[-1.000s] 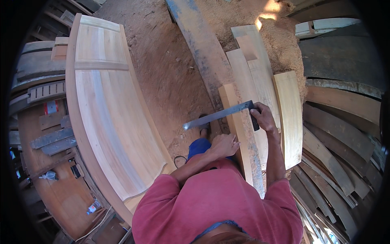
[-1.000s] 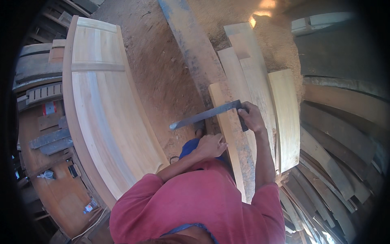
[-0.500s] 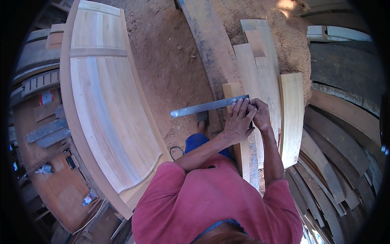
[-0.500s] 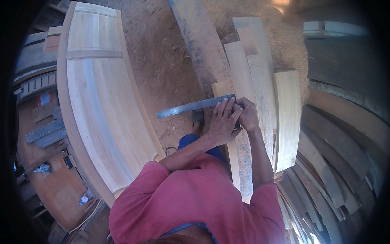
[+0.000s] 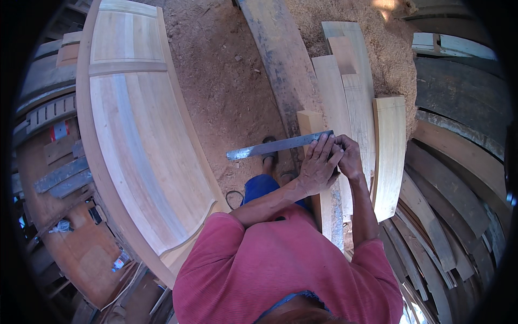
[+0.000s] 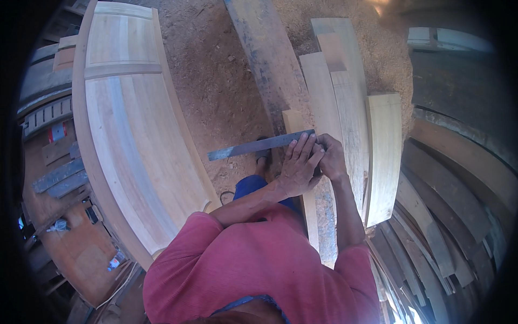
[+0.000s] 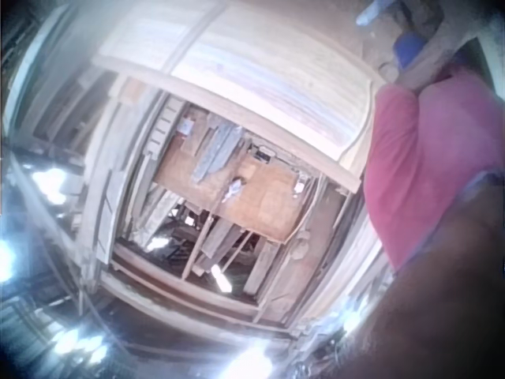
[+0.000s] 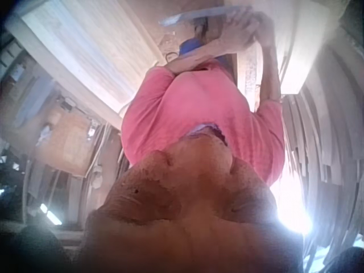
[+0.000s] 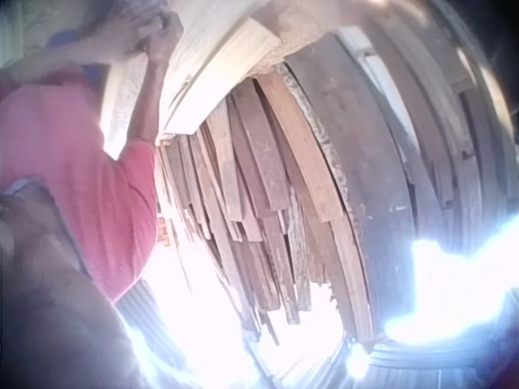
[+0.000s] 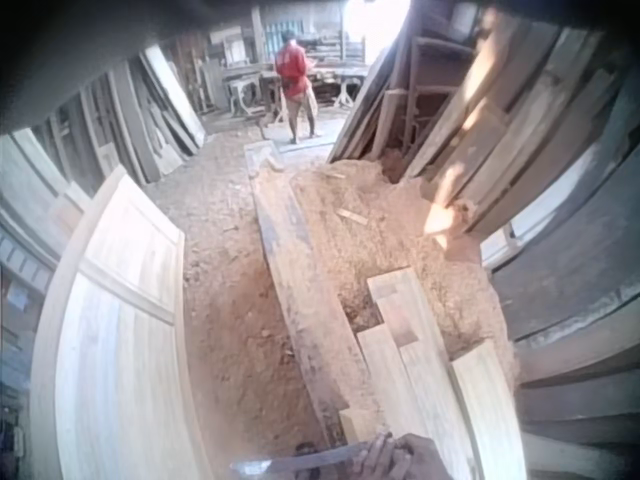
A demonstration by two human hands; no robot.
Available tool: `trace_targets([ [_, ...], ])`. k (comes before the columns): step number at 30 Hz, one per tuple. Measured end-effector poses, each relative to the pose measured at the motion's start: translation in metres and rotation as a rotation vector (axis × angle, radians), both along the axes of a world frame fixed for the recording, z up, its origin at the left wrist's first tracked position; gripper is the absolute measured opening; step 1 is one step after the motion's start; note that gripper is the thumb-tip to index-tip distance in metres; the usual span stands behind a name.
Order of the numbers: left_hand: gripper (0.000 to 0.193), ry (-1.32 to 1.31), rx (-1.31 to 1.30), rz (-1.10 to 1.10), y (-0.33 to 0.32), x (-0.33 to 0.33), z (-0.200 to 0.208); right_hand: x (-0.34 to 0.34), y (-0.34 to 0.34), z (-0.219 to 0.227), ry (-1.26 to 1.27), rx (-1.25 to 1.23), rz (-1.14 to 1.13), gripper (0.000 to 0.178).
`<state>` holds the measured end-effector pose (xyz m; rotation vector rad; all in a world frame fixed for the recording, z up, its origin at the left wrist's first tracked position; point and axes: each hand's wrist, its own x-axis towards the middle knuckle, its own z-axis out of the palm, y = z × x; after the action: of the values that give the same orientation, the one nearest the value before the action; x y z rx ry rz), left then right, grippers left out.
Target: The person uses a try square and pencil to mark straight lines on several wooden planks. They repeatedly position the square, draw lines, and reposition the planks on a workbench covered with sawdust.
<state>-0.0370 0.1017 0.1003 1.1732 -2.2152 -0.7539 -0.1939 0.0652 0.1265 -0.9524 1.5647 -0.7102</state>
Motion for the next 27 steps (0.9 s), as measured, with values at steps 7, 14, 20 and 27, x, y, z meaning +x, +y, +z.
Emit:
trace_targets([
  [7, 0.087, 0.092, -0.040, -0.002, -0.0009, 0.0010, -0.0005, -0.0022, 0.0009, -0.0008, -0.001, 0.027, 0.020, 0.019],
  [14, 0.086, 0.085, -0.061, 0.011, -0.0001, -0.0002, -0.0016, -0.0036, 0.0026, -0.0066, 0.012, 0.026, 0.029, 0.020],
  [20, 0.087, 0.102, -0.074, 0.021, -0.0008, -0.0012, -0.0007, -0.0044, 0.0033, -0.0086, 0.032, 0.007, 0.039, 0.020],
  [27, 0.089, -0.010, 0.036, -0.026, -0.0025, 0.0020, 0.0029, -0.0039, 0.0014, -0.0017, -0.020, 0.056, 0.051, 0.016],
])
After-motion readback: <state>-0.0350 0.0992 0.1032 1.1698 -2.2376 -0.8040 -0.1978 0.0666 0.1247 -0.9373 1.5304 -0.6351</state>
